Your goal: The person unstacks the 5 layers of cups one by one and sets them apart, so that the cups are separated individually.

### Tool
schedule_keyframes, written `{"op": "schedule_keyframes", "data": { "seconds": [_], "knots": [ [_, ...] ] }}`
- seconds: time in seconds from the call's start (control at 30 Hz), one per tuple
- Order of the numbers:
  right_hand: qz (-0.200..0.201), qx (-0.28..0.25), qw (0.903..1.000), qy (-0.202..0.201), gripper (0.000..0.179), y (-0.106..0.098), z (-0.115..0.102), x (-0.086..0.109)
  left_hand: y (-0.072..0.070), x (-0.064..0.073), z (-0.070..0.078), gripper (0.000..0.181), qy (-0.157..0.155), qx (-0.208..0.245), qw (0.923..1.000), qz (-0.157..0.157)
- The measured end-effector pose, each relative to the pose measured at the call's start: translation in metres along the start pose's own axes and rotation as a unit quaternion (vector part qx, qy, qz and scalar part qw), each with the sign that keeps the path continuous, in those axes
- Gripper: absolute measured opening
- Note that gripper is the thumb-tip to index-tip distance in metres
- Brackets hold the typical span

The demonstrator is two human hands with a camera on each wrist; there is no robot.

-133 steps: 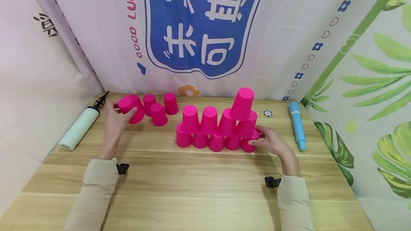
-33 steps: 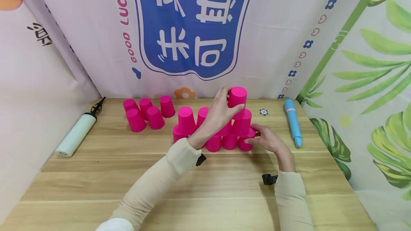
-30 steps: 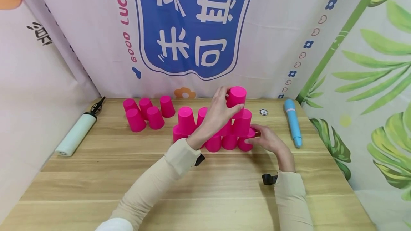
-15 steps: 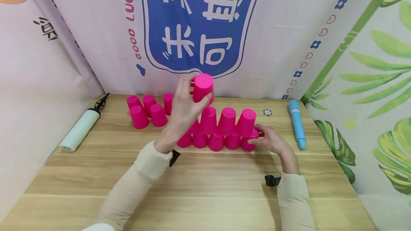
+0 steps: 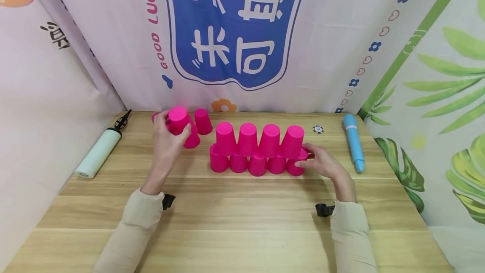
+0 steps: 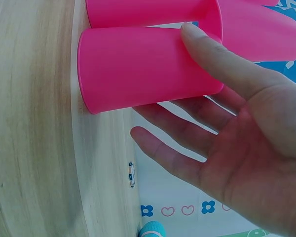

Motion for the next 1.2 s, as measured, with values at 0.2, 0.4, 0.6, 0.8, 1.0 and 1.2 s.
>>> {"op": "schedule_keyframes", "data": {
  "seconds": [0.2, 0.4, 0.6, 0.8, 1.0, 1.2],
  "knots": [
    [-0.004, 0.004, 1.0000, 0.007, 0.062, -0.002, 0.000, 0.000, -0.016, 0.005, -0.050, 0.059, -0.081, -0.027, 0.9963, -0.012],
    [-0.008, 0.004, 0.9999, 0.007, 0.063, -0.002, -0.001, 0.001, -0.020, 0.011, -0.080, 0.060, -0.134, -0.052, 0.9884, -0.050],
    [-0.005, 0.008, 0.9999, 0.005, 0.063, 0.000, -0.001, 0.001, -0.020, 0.015, -0.096, 0.061, -0.168, -0.067, 0.9810, -0.071],
    [-0.005, 0.004, 1.0000, 0.003, 0.064, 0.000, -0.001, 0.001, -0.020, 0.016, -0.103, 0.061, -0.185, -0.079, 0.9753, -0.090],
    [0.002, 0.006, 1.0000, 0.000, 0.062, 0.000, -0.001, 0.001, -0.020, 0.014, -0.106, 0.060, -0.177, -0.087, 0.9758, -0.095],
    [0.006, 0.003, 1.0000, 0.000, 0.062, 0.000, -0.001, 0.000, -0.019, 0.012, -0.106, 0.061, -0.177, -0.078, 0.9768, -0.091]
  ]
}}
Point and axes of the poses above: each hand's wrist, its own x-axis away from the middle knuckle, its own y-axis out of the palm, z = x × y, the point moved 4 cm from there along -x, towards the middle knuckle, and after that the axes turned 15 degrees about x, right-handed, at the moved point
